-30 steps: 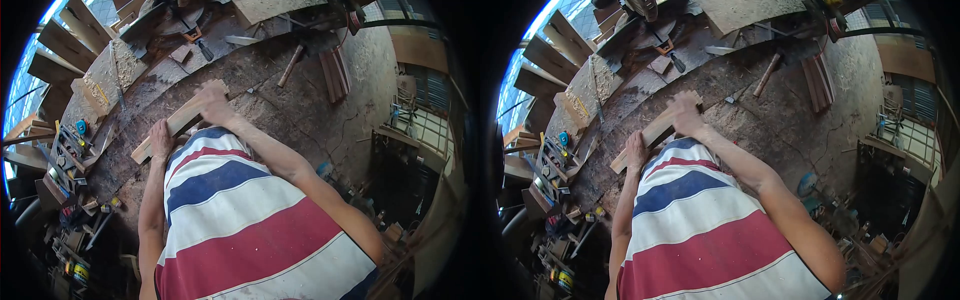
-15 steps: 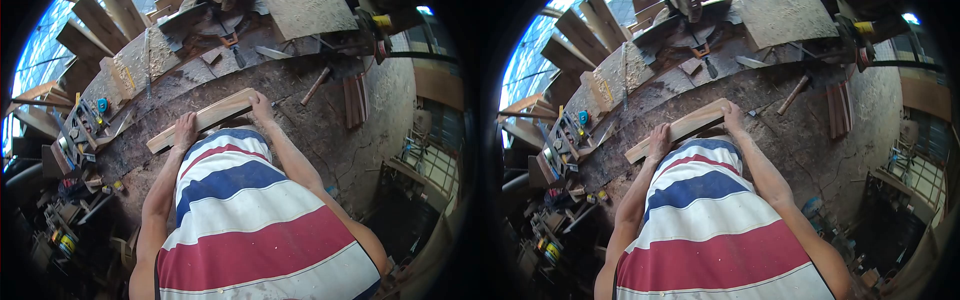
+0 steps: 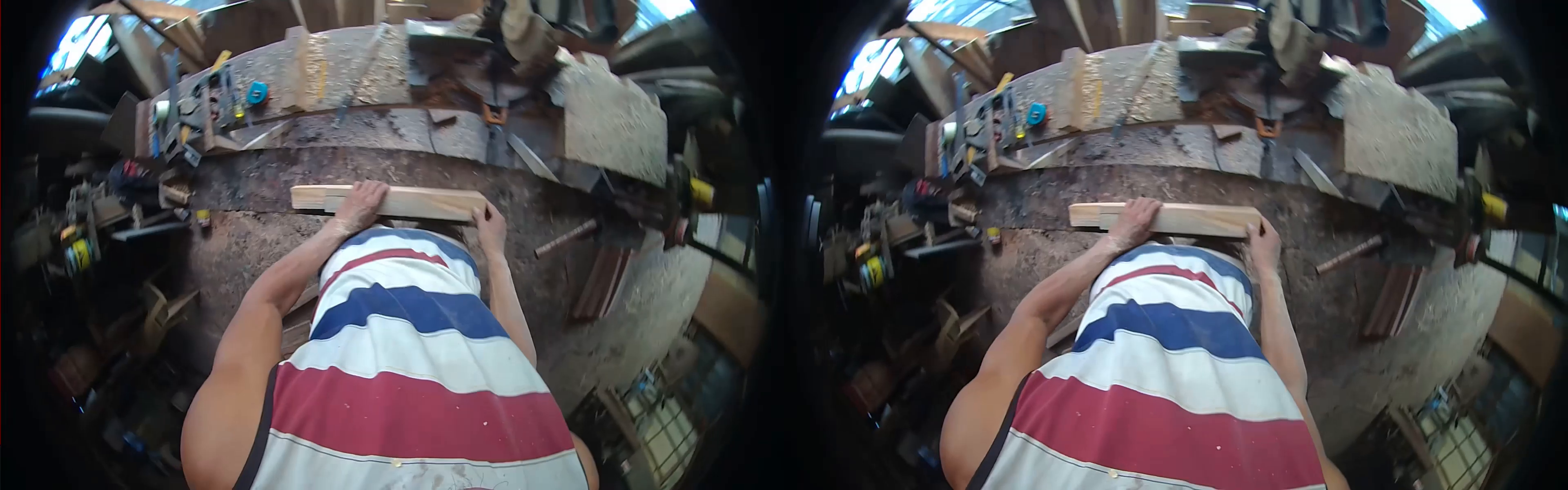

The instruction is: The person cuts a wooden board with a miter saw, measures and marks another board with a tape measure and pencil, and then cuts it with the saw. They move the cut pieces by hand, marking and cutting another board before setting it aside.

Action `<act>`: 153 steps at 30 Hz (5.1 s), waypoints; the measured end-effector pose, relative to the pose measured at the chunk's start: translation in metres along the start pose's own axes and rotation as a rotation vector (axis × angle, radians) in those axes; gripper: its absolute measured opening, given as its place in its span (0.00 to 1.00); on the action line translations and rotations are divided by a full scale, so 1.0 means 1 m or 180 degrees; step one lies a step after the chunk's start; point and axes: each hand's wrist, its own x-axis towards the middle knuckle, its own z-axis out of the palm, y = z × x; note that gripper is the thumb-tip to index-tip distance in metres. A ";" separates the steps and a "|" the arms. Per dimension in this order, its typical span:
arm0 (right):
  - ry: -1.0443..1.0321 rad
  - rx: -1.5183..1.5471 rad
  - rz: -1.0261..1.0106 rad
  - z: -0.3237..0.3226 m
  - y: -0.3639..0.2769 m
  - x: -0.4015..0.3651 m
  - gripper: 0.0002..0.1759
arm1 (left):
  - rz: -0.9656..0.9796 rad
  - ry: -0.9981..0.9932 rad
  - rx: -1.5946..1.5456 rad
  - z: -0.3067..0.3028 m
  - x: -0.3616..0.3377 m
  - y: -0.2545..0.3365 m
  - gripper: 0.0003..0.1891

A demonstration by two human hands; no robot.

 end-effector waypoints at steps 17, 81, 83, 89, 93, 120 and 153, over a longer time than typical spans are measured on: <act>-0.0772 0.0297 0.0218 -0.008 0.017 0.021 0.23 | -0.0156 -0.0348 0.0678 -0.017 -0.015 -0.012 0.42; -0.3034 -0.2310 -0.2866 0.327 -0.272 0.064 0.15 | -0.0241 0.1448 0.0430 0.031 -0.019 -0.030 0.04; -0.2241 -0.2403 -0.2899 0.312 -0.293 0.096 0.18 | -0.0166 0.0872 0.0227 0.027 -0.019 -0.032 0.08; -0.1588 -0.1723 -0.1446 0.308 -0.343 0.229 0.30 | 0.0010 0.0916 0.0250 0.016 -0.021 -0.033 0.18; -0.1369 -0.1699 -0.1082 0.310 -0.345 0.255 0.30 | 0.0009 0.0609 -0.0038 0.011 -0.019 -0.033 0.19; -0.0819 -0.3165 -0.2355 0.120 -0.061 -0.005 0.45 | -0.2390 0.1721 -0.0704 -0.064 0.177 -0.147 0.44; -0.0712 0.0448 -0.0450 0.104 -0.189 0.063 0.35 | -0.1411 0.0896 -0.0811 -0.305 0.082 -0.012 0.30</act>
